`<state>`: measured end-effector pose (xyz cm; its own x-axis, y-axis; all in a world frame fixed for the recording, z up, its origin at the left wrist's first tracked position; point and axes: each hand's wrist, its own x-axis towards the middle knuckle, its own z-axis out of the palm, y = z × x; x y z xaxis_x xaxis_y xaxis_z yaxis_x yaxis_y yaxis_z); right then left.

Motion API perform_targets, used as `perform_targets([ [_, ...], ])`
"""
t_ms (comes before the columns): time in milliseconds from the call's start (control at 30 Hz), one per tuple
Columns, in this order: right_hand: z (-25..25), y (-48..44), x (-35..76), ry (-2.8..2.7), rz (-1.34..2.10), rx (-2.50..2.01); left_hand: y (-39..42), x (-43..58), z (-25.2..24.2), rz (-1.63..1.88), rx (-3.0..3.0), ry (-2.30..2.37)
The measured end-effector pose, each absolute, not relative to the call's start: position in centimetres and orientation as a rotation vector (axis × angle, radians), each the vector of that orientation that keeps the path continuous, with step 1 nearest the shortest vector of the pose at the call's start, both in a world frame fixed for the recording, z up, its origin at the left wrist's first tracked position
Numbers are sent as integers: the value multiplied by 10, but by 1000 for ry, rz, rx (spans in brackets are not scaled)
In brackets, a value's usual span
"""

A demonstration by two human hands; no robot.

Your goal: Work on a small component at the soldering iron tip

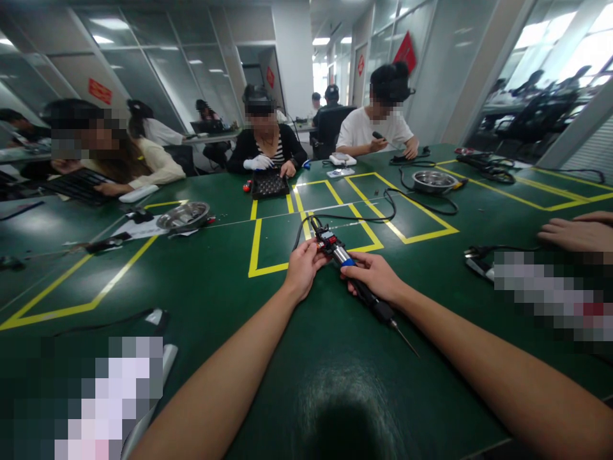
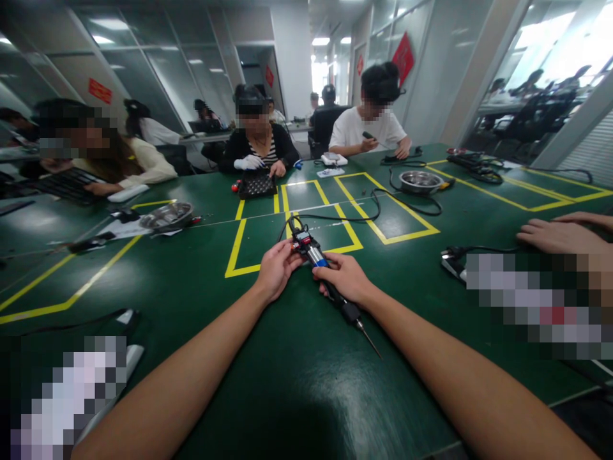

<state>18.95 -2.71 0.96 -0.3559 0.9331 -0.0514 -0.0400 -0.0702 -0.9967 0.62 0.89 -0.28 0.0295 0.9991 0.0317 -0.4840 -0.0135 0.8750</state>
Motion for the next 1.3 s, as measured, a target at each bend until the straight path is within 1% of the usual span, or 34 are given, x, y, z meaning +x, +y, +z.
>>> perform_targets([
  [1300,7,-26,190,-1420,1542,-1018,11,4,-7,1392,857,798],
])
